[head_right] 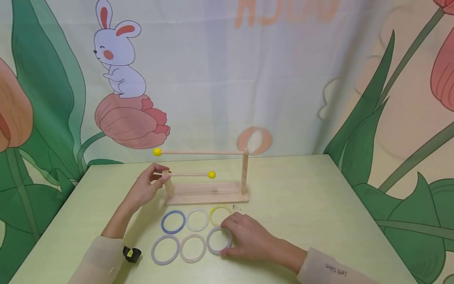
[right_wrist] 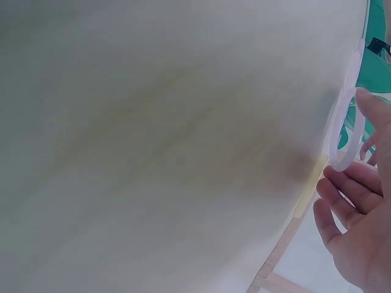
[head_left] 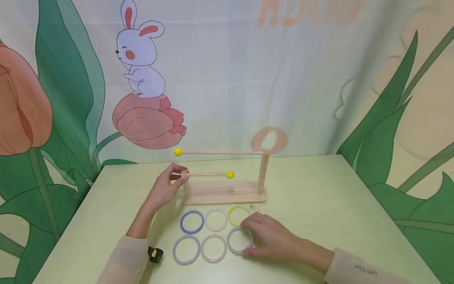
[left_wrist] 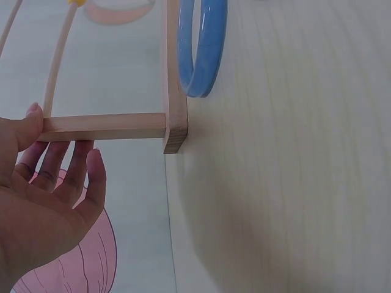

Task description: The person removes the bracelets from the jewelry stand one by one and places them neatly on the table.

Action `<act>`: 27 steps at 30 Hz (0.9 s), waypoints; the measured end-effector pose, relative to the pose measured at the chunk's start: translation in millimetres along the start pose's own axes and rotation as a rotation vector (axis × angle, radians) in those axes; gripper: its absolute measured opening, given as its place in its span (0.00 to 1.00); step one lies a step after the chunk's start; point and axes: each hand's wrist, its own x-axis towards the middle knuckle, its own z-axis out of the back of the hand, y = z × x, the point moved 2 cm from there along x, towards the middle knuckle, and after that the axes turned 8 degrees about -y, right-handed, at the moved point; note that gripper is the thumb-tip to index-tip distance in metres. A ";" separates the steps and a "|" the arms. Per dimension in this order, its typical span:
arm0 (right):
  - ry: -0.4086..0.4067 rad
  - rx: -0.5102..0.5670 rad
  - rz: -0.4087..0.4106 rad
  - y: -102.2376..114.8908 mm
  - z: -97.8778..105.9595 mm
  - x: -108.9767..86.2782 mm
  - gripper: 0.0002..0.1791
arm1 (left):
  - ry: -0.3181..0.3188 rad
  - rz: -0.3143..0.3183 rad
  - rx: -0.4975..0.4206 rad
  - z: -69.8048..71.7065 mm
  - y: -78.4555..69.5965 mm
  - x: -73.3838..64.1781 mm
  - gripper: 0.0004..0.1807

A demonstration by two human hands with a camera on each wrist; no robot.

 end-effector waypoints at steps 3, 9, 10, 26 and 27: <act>-0.006 0.025 -0.003 1.1 1.4 -2.6 0.37 | 0.004 0.003 -0.002 -1.2 0.0 -0.3 0.17; 0.010 0.049 -0.021 1.8 0.1 -5.8 0.37 | -0.001 0.005 -0.002 -0.6 -2.1 -1.4 0.17; 0.014 0.045 -0.022 1.8 -0.4 -5.8 0.37 | -0.002 0.006 0.000 -0.3 -2.7 -1.8 0.17; 0.038 0.008 0.010 3.1 -2.7 -2.9 0.37 | 0.004 0.018 0.009 0.5 -4.8 -1.9 0.16; 0.039 0.015 0.005 2.9 -3.1 -3.0 0.37 | 0.005 0.012 0.012 0.5 -4.7 -2.1 0.16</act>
